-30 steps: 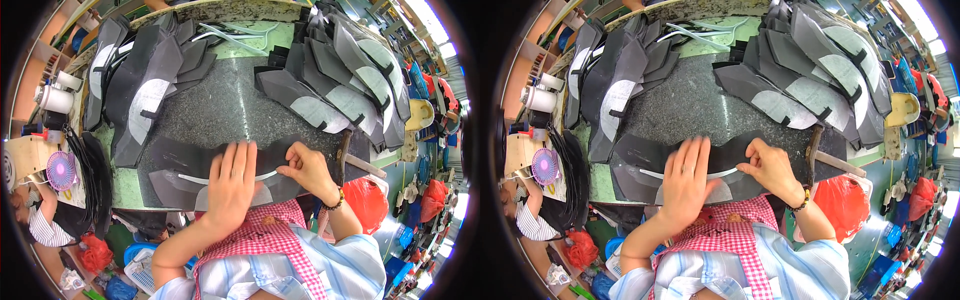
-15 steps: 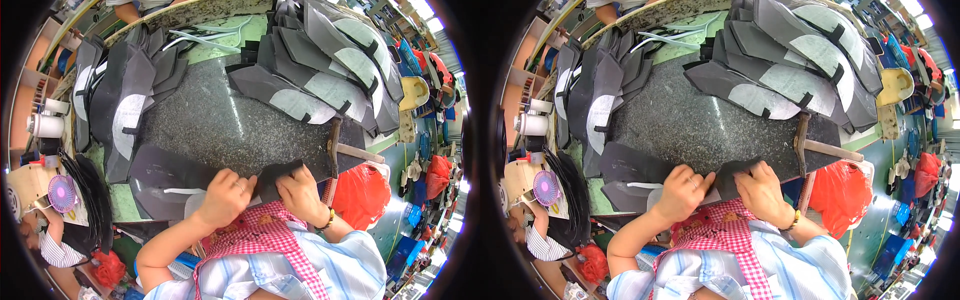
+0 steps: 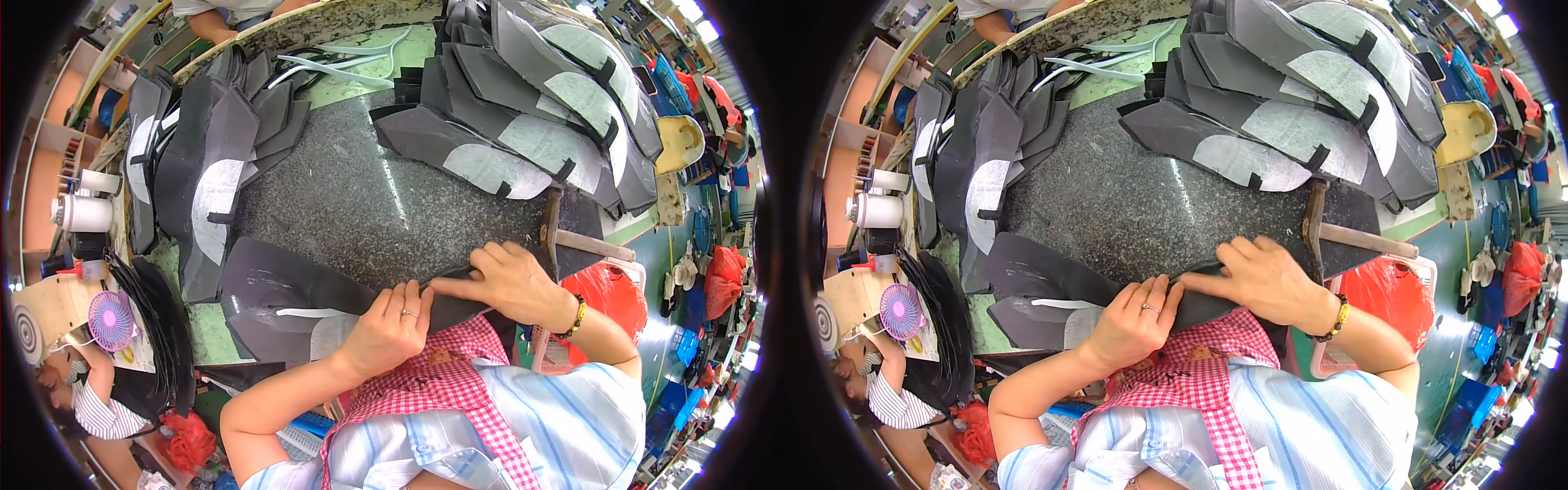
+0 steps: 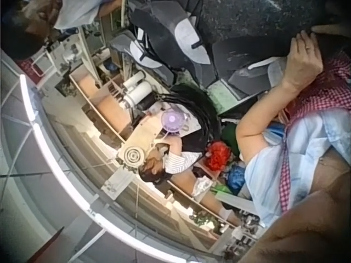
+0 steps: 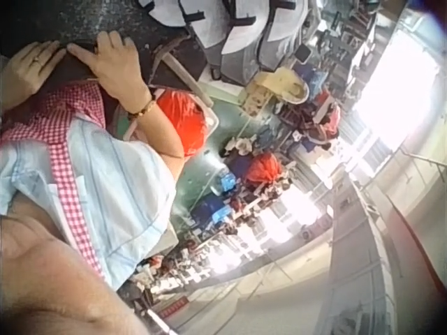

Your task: Applying adhesive strips and hammering shoe upper components at a manufacturing station.

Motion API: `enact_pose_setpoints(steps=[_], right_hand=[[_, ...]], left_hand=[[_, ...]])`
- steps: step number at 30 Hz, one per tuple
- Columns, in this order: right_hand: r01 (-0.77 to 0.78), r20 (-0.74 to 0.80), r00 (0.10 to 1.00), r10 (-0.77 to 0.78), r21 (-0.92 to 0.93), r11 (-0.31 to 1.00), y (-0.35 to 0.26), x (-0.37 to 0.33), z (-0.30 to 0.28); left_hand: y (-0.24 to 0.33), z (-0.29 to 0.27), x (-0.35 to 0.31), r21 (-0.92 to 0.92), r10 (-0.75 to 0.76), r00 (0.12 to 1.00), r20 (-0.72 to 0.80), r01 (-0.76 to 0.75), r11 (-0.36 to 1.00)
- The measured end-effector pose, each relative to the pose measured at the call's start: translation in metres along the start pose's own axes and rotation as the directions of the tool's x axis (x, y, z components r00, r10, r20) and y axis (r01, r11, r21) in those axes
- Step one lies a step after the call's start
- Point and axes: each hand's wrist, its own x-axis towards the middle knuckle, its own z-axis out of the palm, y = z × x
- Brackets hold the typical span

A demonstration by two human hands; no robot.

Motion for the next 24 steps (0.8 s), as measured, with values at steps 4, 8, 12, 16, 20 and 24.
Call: enact_pose_setpoints(steps=[4, 8, 12, 16, 20, 24], right_hand=[[-0.118, -0.135, 0.983, 0.123, 0.044, 0.992, -0.003, -0.009, -0.011], [-0.021, -0.111, 0.986, 0.121, 0.648, 0.762, -0.030, 0.012, 0.011], [-0.002, -0.120, 0.992, 0.049, 0.363, 0.932, -0.043, 0.013, 0.046], [-0.009, -0.077, 0.997, 0.023, 0.175, 0.985, -0.060, 0.003, 0.035], [0.024, 0.035, 0.999, -0.031, 0.188, 0.982, -0.062, 0.008, 0.031], [0.085, -0.111, 0.994, -0.026, 0.574, 0.814, -0.073, 0.038, 0.033]], left_hand=[[0.001, -0.010, -0.001, -0.043, -0.034, 0.999, 0.014, 0.034, 0.998], [0.002, 0.004, -0.002, -0.035, -0.027, 1.000, -0.016, 0.026, 0.999], [-0.004, -0.006, -0.009, -0.046, -0.007, 0.986, -0.166, -0.001, 0.999], [0.014, -0.038, -0.066, 0.080, 0.022, 0.975, -0.223, -0.005, 0.997], [-0.016, -0.045, -0.093, -0.096, -0.179, 0.981, 0.076, 0.186, 0.978], [-0.029, -0.037, -0.089, -0.009, -0.093, 0.995, 0.042, 0.094, 0.996]])
